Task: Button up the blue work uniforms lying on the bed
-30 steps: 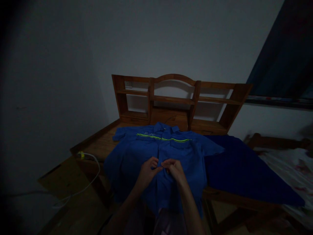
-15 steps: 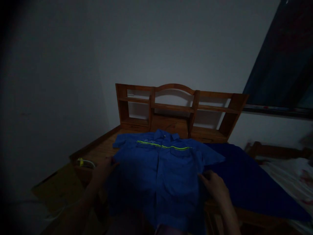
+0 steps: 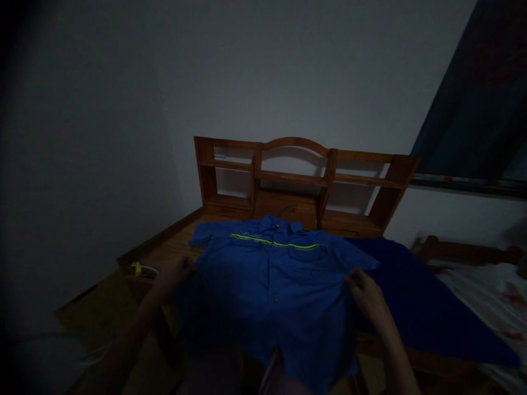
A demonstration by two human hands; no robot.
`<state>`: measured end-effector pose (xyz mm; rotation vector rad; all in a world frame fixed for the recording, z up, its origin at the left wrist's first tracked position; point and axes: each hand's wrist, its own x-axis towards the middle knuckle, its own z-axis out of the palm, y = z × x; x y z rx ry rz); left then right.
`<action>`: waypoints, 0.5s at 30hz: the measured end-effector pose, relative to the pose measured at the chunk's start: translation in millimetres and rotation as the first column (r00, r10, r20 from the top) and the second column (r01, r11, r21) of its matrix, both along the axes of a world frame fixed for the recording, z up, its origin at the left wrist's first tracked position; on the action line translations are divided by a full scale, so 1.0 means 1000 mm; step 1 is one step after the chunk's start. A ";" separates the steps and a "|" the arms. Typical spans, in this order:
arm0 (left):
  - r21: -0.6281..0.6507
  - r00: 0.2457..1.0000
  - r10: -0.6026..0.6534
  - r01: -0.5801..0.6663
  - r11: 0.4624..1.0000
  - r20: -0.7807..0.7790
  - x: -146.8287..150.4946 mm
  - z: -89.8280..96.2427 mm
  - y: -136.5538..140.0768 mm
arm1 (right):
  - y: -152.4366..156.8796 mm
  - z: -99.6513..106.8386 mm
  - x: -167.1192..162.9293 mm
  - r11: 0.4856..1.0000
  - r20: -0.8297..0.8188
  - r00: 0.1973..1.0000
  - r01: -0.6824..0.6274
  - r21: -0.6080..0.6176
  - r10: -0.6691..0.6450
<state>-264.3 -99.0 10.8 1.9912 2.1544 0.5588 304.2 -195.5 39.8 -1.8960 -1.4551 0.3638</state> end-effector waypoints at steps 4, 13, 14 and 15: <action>0.083 0.999 0.035 -0.036 0.996 0.023 -0.009 0.018 0.015 | 0.017 0.020 0.002 0.999 -0.167 0.986 -0.022 0.037 0.028; -0.007 0.972 -0.118 0.122 0.992 0.205 0.011 0.038 0.028 | 0.040 0.067 -0.009 0.998 -0.239 0.970 -0.032 0.054 0.044; 0.006 0.969 -0.111 0.112 0.994 0.222 0.016 0.036 0.028 | 0.040 0.066 -0.008 0.998 -0.266 0.962 -0.054 0.045 0.064; 0.026 0.967 -0.103 0.100 0.995 0.235 0.020 0.035 0.029 | 0.040 0.064 -0.006 0.996 -0.298 0.951 -0.078 0.035 0.085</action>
